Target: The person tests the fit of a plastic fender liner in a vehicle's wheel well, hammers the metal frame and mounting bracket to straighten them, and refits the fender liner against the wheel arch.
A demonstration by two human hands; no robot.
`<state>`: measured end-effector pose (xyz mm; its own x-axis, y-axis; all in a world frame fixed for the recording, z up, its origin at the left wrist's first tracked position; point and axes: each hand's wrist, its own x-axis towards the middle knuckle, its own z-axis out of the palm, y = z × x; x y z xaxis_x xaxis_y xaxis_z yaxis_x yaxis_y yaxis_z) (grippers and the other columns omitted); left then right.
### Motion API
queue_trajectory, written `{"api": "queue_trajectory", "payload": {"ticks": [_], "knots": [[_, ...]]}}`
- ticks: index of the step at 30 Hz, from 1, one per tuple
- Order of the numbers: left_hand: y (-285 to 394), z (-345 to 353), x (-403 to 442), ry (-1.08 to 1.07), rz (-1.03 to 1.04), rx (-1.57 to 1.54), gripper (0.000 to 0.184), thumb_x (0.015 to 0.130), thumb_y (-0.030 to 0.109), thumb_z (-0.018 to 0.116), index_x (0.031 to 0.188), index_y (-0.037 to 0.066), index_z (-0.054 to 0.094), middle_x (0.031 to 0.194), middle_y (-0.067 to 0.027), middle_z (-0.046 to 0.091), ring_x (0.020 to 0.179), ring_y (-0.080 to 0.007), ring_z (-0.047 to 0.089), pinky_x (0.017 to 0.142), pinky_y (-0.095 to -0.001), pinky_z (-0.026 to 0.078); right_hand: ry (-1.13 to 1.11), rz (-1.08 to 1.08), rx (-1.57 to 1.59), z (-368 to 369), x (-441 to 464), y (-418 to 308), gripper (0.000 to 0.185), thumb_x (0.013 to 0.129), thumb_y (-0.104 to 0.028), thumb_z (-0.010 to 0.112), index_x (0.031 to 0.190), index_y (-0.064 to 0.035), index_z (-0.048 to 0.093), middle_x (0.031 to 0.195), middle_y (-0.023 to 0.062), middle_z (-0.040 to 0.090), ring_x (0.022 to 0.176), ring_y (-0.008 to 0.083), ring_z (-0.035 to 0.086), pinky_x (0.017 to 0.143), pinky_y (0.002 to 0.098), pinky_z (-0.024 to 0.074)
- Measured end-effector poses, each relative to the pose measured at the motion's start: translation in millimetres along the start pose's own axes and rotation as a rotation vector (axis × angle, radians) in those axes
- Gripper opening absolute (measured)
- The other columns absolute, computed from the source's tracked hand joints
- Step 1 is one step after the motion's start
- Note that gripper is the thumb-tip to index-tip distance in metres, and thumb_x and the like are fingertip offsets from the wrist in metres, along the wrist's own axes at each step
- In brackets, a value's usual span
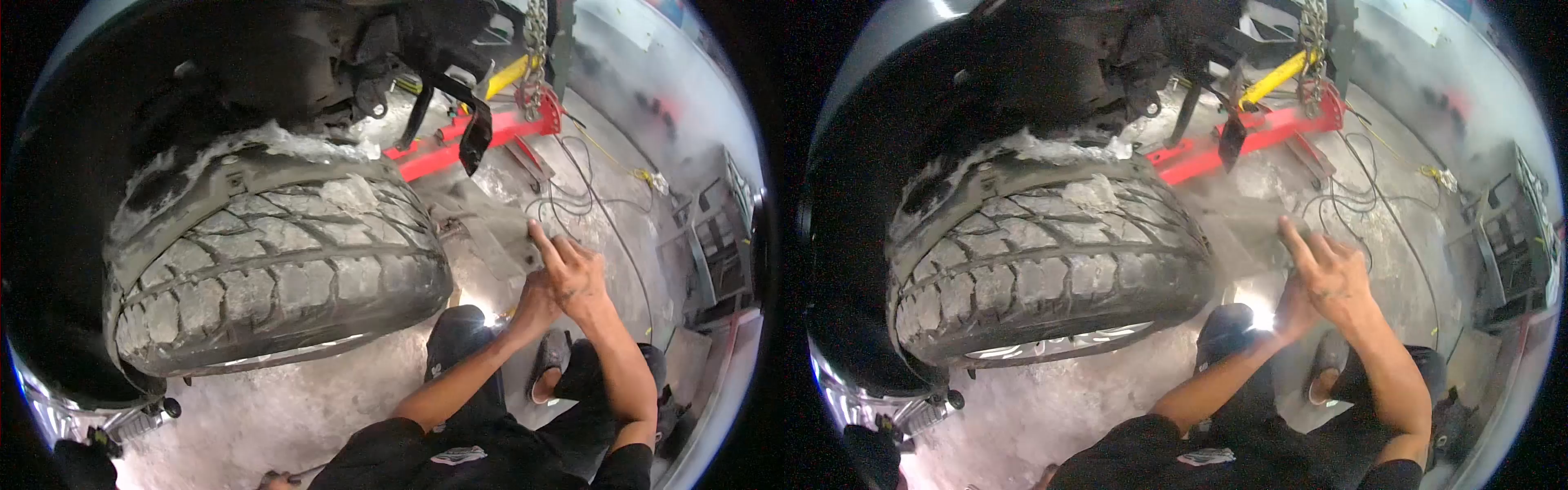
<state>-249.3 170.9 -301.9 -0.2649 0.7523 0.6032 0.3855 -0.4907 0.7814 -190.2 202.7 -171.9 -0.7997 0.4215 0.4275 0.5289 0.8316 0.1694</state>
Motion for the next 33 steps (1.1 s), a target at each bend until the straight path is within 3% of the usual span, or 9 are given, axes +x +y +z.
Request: {"api": "queue_trajectory", "payload": {"ticks": [9, 12, 14, 17, 20, 22, 26, 29, 33], "knots": [[-16.6, 9.4, -12.8, 0.205, -0.434, -0.15, 0.02, 0.092, 0.013, 0.066, 0.1, -0.005, 0.062, 0.09, -0.019, 0.067, 0.088, -0.036, 0.065, 0.078, -0.0465, 0.049, -0.014, -0.086, 0.172, 44.0, -15.2, -31.3, 0.074, 0.078, -0.016, 0.064, 0.147, 0.0052, 0.047, 0.089, 0.0076, 0.06, 0.077, 0.0238, 0.066, 0.058, 0.0355, 0.055], [-16.0, -7.1, -15.6, 0.257, -0.561, -0.181, 0.019, 0.094, 0.012, 0.064, 0.1, -0.006, 0.062, 0.093, -0.0178, 0.067, 0.088, -0.0334, 0.065, 0.08, -0.0451, 0.049, -0.125, -0.179, 0.41, 40.0, -15.8, -0.5, 0.072, 0.081, -0.017, 0.068, 0.151, -0.012, 0.051, 0.083, 0.0063, 0.059, 0.067, 0.0214, 0.064, 0.061, 0.0337, 0.0549], [-16.6, -19.3, -19.3, 0.276, -0.611, -0.158, 0.018, 0.095, 0.012, 0.063, 0.1, -0.006, 0.061, 0.094, -0.017, 0.067, 0.088, -0.0316, 0.064, 0.082, -0.0443, 0.048, 0.006, -0.158, 0.521, 49.0, -21.7, 40.3, 0.062, 0.087, -0.019, 0.069, 0.148, -0.0215, 0.056, 0.08, 0.0082, 0.062, 0.07, 0.0242, 0.067, 0.061, 0.036, 0.0542], [-35.8, -40.8, -29.9, 0.208, -0.435, 0.236, 0.024, 0.095, 0.005, 0.06, 0.113, -0.01, 0.064, 0.111, -0.0277, 0.067, 0.107, -0.0409, 0.063, 0.094, -0.051, 0.046, 0.097, 0.186, 0.433, 112.4, -40.9, 143.1, 0.039, 0.091, -0.023, 0.068, 0.129, -0.0184, 0.068, 0.08, 0.0131, 0.068, 0.074, 0.0315, 0.069, 0.063, 0.0422, 0.0551], [-48.0, -58.8, -53.1, 0.06, -0.266, 0.611, 0.026, 0.097, 0.008, 0.062, 0.115, -0.01, 0.061, 0.113, -0.0236, 0.067, 0.104, -0.0356, 0.063, 0.097, -0.0467, 0.045, -0.367, 0.396, -0.002, 215.0, -83.7, 192.3, 0.018, 0.089, -0.016, 0.064, 0.105, -0.0083, 0.07, 0.088, 0.0193, 0.071, 0.08, 0.0373, 0.07, 0.069, 0.0446, 0.0569], [-24.3, -51.8, -44.5, 0.162, -0.348, 0.647, 0.027, 0.096, 0.008, 0.063, 0.117, -0.008, 0.063, 0.117, -0.0248, 0.066, 0.107, -0.0369, 0.061, 0.099, -0.0478, 0.043, -0.889, 0.217, 0.143, 313.4, -135.3, 201.9, 0.018, 0.087, -0.016, 0.062, 0.102, -0.0094, 0.069, 0.098, 0.0194, 0.072, 0.09, 0.0362, 0.071, 0.074, 0.0486, 0.0572], [12.5, -44.5, -23.9, 0.472, -0.616, 0.26, 0.032, 0.095, 0.009, 0.066, 0.12, -0.011, 0.061, 0.128, -0.0226, 0.062, 0.117, -0.0343, 0.057, 0.106, -0.0423, 0.04, -1.057, -0.093, 0.278, 396.3, -220.3, 114.9, 0.031, 0.097, -0.024, 0.055, 0.124, -0.012, 0.062, 0.128, 0.0188, 0.062, 0.117, 0.0354, 0.06, 0.094, 0.0505, 0.0502], [39.3, -44.7, -15.5, 0.493, -0.557, 0.326, 0.018, 0.098, 0.005, 0.06, 0.109, -0.008, 0.066, 0.103, -0.0151, 0.07, 0.096, -0.0299, 0.065, 0.091, -0.0398, 0.048, -0.997, -0.328, 0.257, 413.3, -250.3, 62.8, 0.039, 0.106, -0.028, 0.047, 0.142, -0.0135, 0.055, 0.148, 0.019, 0.052, 0.138, 0.0367, 0.049, 0.112, 0.0512, 0.0429], [55.3, -33.3, -7.8, 0.58, -0.551, 0.349, 0.016, 0.096, 0.004, 0.06, 0.108, -0.006, 0.066, 0.1, -0.0122, 0.07, 0.093, -0.0257, 0.064, 0.089, -0.0369, 0.049, -1.177, -0.475, 0.262, 410.7, -208.4, 76.8, 0.033, 0.101, -0.022, 0.048, 0.132, -0.0119, 0.058, 0.131, 0.0186, 0.064, 0.12, 0.0332, 0.064, 0.091, 0.0461, 0.0553]]}}
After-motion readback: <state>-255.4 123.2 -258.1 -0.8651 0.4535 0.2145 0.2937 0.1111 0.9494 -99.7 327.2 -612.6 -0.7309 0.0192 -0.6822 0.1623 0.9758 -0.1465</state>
